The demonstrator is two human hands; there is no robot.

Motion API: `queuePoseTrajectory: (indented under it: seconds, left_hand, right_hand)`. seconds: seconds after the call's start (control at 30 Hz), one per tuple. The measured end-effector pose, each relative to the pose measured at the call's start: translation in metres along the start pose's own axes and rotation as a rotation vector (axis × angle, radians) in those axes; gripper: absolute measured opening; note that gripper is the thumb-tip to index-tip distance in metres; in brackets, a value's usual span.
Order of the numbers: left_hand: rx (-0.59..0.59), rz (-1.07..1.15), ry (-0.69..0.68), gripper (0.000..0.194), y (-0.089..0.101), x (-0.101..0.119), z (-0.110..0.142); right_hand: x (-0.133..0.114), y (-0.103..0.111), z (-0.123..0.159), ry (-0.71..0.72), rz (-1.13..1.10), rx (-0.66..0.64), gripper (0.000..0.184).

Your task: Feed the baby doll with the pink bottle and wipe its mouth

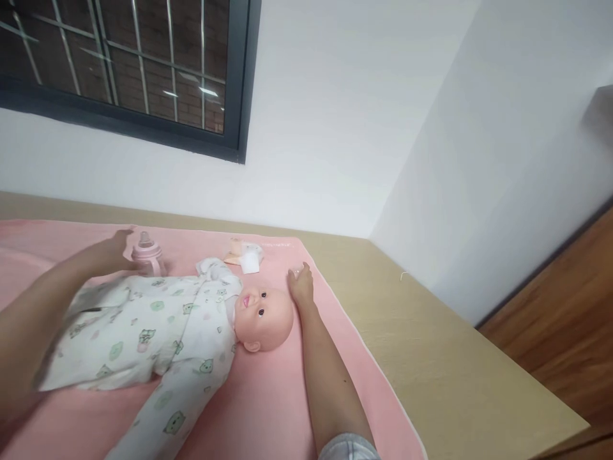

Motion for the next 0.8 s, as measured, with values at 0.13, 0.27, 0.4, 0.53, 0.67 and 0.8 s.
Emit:
queuePoseTrajectory:
  seconds: [0.13, 0.27, 0.4, 0.53, 0.67, 0.8]
  left_hand:
    - [0.101, -0.191, 0.108, 0.110, 0.038, 0.044, 0.024]
    - [0.040, -0.082, -0.146, 0.063, 0.040, 0.115, 0.054]
    - [-0.204, -0.104, -0.251, 0.045, 0.004, 0.173, 0.058]
    - [-0.709, 0.011, -0.364, 0.045, -0.036, 0.213, 0.051]
    - [-1.057, 0.027, -0.370, 0.047, -0.063, 0.235, 0.049]
    - [-1.169, 0.025, -0.330, 0.050, -0.084, 0.244, 0.052]
  right_hand:
    - [0.000, -0.001, 0.000, 0.032, 0.015, 0.032, 0.064]
    - [-0.005, 0.002, 0.002, 0.142, 0.075, 0.106, 0.058]
    - [-0.016, 0.004, 0.004, 0.317, 0.143, 0.152, 0.048]
    - [-0.028, 0.001, 0.006, 0.530, 0.198, 0.121, 0.040]
    - [-0.036, -0.009, 0.005, 0.692, 0.239, -0.007, 0.035]
    - [-0.032, -0.020, -0.001, 0.727, 0.267, -0.069, 0.035]
Point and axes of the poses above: each hand's wrist, its own z-axis away from the middle knuckle, its own y-axis out of the back of the hand, x = y × z, the point moved 1 cm from there along -z, towards the middle knuckle, and after that the axes turned 11 degrees about y, right-handed, at the moved point
